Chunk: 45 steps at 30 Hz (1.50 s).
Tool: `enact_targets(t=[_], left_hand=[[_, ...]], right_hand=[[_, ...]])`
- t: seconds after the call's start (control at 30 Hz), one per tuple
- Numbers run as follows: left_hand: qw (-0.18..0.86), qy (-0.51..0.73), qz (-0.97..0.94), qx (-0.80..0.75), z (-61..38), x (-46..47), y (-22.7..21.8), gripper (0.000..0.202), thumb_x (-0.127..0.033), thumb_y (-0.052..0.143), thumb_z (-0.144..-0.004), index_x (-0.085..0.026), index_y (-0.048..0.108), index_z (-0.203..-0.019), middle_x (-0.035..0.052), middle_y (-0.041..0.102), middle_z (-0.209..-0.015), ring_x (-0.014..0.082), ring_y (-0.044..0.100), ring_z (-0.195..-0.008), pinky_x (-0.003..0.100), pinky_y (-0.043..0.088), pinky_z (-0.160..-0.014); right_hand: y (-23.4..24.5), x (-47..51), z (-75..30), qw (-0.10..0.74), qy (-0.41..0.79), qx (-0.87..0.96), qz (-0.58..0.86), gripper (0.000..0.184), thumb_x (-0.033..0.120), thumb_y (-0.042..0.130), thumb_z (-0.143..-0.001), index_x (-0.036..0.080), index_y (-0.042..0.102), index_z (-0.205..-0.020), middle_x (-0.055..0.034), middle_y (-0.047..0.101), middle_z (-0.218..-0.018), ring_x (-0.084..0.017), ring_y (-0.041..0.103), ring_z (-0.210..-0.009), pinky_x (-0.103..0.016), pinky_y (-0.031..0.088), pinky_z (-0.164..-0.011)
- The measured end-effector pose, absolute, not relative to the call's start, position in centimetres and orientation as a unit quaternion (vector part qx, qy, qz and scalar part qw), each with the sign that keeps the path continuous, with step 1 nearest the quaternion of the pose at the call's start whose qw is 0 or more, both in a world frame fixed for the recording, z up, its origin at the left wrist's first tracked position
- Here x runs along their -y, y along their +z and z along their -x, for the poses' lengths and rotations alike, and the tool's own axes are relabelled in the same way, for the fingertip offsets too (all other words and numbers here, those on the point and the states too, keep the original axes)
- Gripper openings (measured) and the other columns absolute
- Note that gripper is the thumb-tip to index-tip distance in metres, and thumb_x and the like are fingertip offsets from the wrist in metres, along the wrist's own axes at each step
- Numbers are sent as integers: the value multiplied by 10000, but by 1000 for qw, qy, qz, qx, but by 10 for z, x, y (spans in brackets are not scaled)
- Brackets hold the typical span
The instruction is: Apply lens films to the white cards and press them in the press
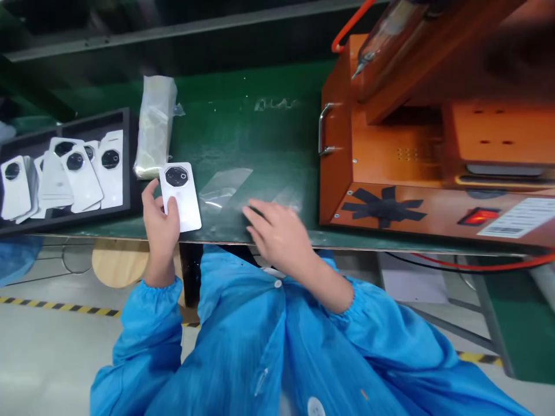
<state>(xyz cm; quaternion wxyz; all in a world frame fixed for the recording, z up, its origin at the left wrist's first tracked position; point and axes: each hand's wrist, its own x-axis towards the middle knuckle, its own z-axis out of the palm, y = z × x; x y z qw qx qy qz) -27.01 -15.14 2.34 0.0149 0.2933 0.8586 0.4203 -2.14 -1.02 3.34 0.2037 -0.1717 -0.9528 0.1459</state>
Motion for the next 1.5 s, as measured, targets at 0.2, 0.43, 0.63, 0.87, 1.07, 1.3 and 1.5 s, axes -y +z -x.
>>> enact_targets(t=[0.2, 0.43, 0.63, 0.87, 1.07, 1.3, 1.5], left_hand=[[-6, 261, -402, -878, 272, 151, 41, 655, -472, 626, -936, -132, 549, -1490, 229, 642, -1362, 393, 647, -1297, 566, 539, -1119], [13, 90, -443, -892, 233, 132, 55, 674, -658, 705, -912, -204, 642, -1406, 176, 704, -1119, 440, 666, -1091, 547, 577, -888], [31, 195, -618, -761, 216, 90, 54, 383, -488, 668, -1028, -279, 739, -1340, 125, 739, -1268, 358, 623, -1227, 538, 484, -1097], [128, 190, -664, -711, 202, 59, 42, 346, -421, 833, -937, -306, 804, -1262, 72, 744, -1439, 368, 570, -1352, 593, 393, -1150], [137, 231, -626, -732, 193, 65, 46, 210, -326, 837, -940, -260, 796, -1135, 70, 792, -1322, 322, 633, -1282, 554, 402, -1145], [160, 304, -578, -740, 187, 62, 43, 31, -250, 821, -933, -258, 792, -938, 30, 839, -1091, 274, 699, -1182, 500, 464, -1094], [146, 312, -585, -734, 189, 60, 35, 80, -300, 806, -958, -278, 837, -888, 17, 845, -1025, 275, 702, -1174, 521, 438, -1124]], right_hand=[[30, 14, 63, 164, 172, 967, 94, 595, 394, 736, -1035, 77, 605, -1521, -224, 591, -1582, -391, 506, -1512, -550, 453, -1233], [23, -21, -40, 236, 160, 955, 81, 227, 131, 593, -1079, 138, 813, -1136, -145, 804, -1252, -324, 703, -1323, -526, 578, -1115], [21, -2, -62, 258, 187, 937, 146, 266, 114, 581, -1074, 178, 799, -1213, -157, 764, -1357, -319, 690, -1350, -537, 628, -1082], [28, 4, -40, 315, 222, 893, 233, 290, 141, 578, -1078, 188, 767, -1292, -147, 779, -1293, -277, 753, -1163, -465, 657, -1027], [24, -15, 5, 287, 249, 885, 268, 400, 150, 560, -1059, 125, 662, -1444, -195, 690, -1408, -334, 643, -1294, -529, 563, -1116], [12, -30, 17, 227, 221, 910, 267, 253, 190, 545, -1085, 192, 797, -1057, -113, 726, -984, -288, 639, -954, -434, 548, -888], [13, -23, 9, 250, 204, 902, 286, 265, 249, 555, -1104, 243, 818, -1132, -92, 761, -1018, -278, 652, -957, -427, 506, -835]])
